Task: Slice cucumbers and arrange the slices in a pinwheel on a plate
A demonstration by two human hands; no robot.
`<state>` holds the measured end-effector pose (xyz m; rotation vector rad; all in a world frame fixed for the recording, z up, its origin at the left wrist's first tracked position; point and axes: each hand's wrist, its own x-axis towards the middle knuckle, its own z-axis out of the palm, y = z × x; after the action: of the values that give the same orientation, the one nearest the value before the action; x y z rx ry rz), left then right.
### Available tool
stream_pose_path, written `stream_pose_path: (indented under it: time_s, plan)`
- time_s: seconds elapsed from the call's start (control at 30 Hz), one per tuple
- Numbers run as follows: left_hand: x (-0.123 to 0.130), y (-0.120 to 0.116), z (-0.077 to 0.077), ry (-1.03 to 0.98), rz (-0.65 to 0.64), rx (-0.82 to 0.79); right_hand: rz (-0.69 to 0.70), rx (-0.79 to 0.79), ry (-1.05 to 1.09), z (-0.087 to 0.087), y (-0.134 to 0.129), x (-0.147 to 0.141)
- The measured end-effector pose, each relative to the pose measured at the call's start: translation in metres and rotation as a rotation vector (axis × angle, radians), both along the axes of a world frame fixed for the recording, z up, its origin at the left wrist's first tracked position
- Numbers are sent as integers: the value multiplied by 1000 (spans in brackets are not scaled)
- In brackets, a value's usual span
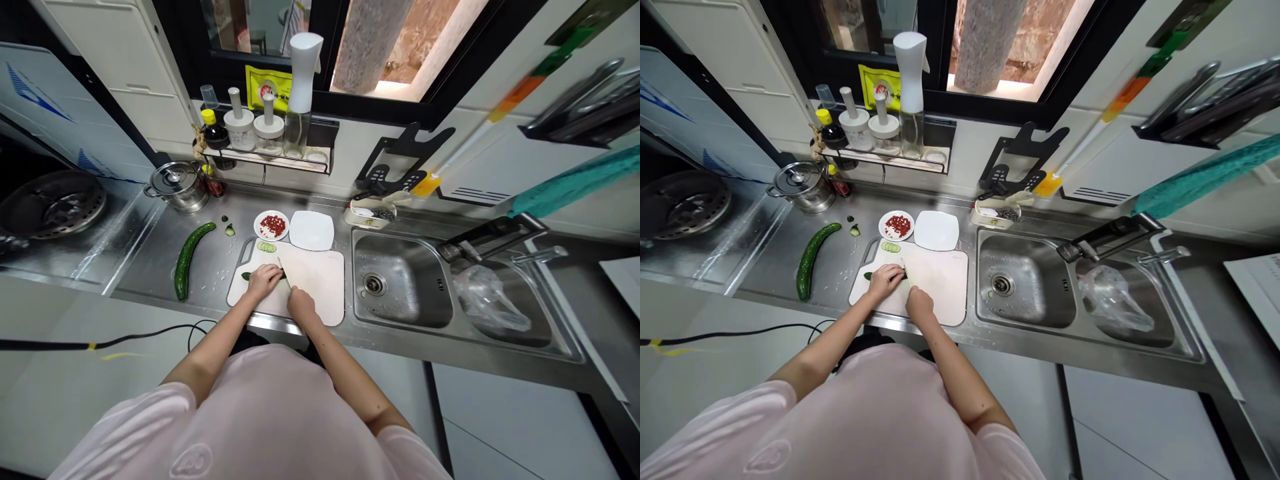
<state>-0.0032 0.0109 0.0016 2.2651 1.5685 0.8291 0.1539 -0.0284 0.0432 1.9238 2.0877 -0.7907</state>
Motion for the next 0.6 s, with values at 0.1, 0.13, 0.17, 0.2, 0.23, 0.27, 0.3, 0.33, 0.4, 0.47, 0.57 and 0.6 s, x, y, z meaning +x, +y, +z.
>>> stream_pose_path:
  time_s: [0.1,0.13,0.17,0.2,0.23,0.27,0.3,0.33,0.4,0.47,0.57,0.6]
  plan:
    - [0,0,0,-1,2,-1,6,2,0,0,2,-1]
    - [0,0,0,-2,3,-2,8,0,1,-1,2,-1]
    - [0,0,0,-3,3,-3,11,-3,3,-1,3,-1]
    - [0,0,0,-5,4,-4,14,-5,4,-1,3,-1]
    - [0,-1,0,-5,4,-5,16,-6,5,0,3,-1]
    - [0,-1,0,-5,4,-6,16,-5,4,0,3,-1]
    - [0,-1,0,-5,4,-7,15,-3,3,0,3,-1]
    - [0,-1,1,-4,5,-6,13,0,1,1,2,-1]
    - [0,-1,1,-2,7,-3,11,1,-6,2,2,-1]
    - [0,-1,1,-2,7,1,11,-5,-14,3,2,-2]
    - [0,-1,1,1,1,7,17,-9,-18,4,2,-2]
    - [0,-1,1,2,2,8,17,-9,-16,3,2,-1]
